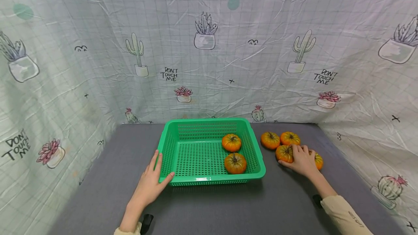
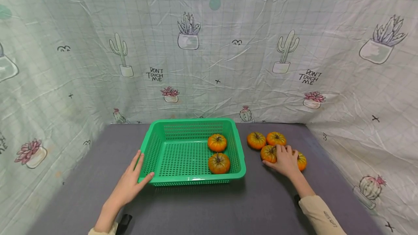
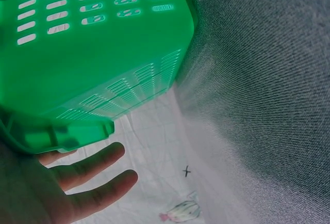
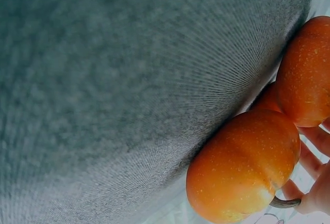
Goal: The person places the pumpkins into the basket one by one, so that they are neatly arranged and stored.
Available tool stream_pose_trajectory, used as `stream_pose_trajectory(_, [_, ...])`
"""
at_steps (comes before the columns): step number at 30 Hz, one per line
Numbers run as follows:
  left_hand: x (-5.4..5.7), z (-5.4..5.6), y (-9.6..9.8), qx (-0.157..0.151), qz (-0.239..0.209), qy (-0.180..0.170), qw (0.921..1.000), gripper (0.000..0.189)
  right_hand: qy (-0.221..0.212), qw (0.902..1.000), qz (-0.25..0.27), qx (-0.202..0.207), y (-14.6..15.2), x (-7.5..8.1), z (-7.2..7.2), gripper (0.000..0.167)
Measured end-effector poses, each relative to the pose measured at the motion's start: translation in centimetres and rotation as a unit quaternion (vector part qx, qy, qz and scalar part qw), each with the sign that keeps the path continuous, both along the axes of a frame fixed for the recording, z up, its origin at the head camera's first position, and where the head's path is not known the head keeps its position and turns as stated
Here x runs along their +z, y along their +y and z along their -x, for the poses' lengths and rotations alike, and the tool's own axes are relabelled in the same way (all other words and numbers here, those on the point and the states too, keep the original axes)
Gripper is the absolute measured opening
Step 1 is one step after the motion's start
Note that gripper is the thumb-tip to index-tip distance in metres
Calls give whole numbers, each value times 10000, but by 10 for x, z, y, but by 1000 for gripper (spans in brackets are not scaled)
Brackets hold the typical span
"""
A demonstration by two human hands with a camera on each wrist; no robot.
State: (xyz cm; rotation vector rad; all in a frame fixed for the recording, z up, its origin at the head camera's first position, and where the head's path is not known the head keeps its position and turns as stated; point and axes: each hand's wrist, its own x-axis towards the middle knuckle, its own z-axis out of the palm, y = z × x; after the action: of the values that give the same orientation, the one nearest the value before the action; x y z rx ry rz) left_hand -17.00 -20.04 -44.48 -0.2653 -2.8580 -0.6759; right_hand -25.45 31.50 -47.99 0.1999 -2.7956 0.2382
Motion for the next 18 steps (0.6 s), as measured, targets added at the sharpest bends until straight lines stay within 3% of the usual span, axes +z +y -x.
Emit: stream_pose_trajectory(18, [-1, 1, 0, -13, -38, 44, 10000, 81, 188, 9996, 189, 42, 1, 0, 0, 81])
